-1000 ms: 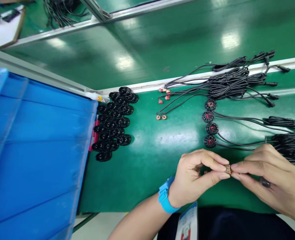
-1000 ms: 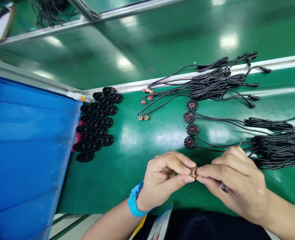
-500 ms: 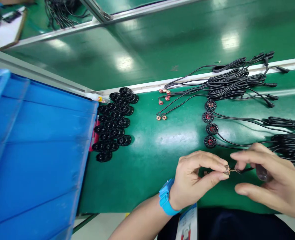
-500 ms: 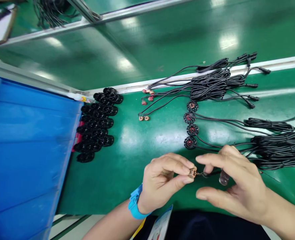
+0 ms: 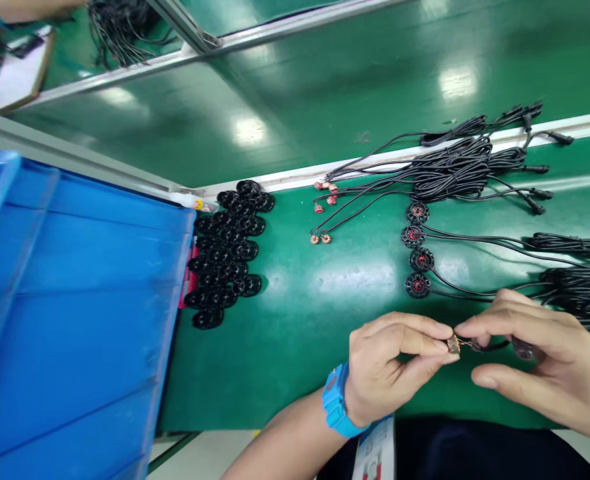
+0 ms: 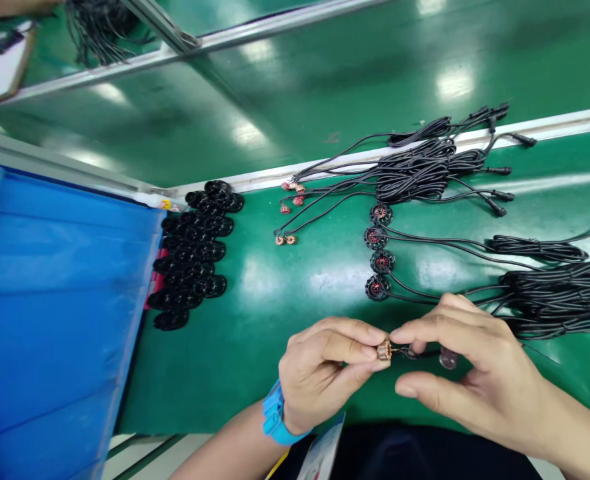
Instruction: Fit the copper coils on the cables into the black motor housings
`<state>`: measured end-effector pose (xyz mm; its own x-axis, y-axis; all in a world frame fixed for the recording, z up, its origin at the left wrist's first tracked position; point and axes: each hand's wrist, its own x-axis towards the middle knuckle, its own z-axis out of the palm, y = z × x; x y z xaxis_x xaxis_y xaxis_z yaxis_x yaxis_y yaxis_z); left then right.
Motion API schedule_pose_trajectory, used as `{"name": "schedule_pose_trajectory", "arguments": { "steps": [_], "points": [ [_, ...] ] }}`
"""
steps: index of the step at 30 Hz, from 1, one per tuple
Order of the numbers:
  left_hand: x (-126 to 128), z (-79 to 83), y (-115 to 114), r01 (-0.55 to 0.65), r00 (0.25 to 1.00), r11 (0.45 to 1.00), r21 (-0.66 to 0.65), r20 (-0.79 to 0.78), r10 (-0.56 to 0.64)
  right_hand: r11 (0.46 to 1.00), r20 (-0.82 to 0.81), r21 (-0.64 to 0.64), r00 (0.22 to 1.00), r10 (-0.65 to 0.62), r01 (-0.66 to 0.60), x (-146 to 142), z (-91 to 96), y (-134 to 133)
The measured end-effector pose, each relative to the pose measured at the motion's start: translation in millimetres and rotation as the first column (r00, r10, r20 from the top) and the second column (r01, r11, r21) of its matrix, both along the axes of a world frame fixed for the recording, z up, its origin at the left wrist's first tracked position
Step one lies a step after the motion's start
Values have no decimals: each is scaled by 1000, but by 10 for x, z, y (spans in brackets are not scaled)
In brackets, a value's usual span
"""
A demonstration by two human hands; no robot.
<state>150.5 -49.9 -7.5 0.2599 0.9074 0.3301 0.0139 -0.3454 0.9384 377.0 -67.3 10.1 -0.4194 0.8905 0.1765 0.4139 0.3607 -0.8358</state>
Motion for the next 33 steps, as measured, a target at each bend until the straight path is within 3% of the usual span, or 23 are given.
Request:
{"name": "schedule_pose_trajectory", "arguments": {
  "steps": [7, 16, 25, 29, 33],
  "points": [
    [9, -9, 2, 48, 998, 998, 36, 34, -50, 989, -10, 113, 995, -98, 98, -111, -2, -24],
    [29, 6, -36, 65, 984, 961, -269, 177, -16, 952, 11, 278, 990, -138, 129, -121, 29, -16],
    [62, -10, -101, 172, 914, 946, -276, 403, -49, 953, -31, 281, 993, -111, 115, -142, 70, -30],
    [68, -32, -122, 121, 944, 967, -222, 328, -43, 933, 13, 336, 989, -144, 131, -139, 94, -30],
    [55, -47, -123, 81, 967, 983, -166, 251, -37, 905, 159, 424, 982, -97, 20, -5, 31, -89]
  ]
}}
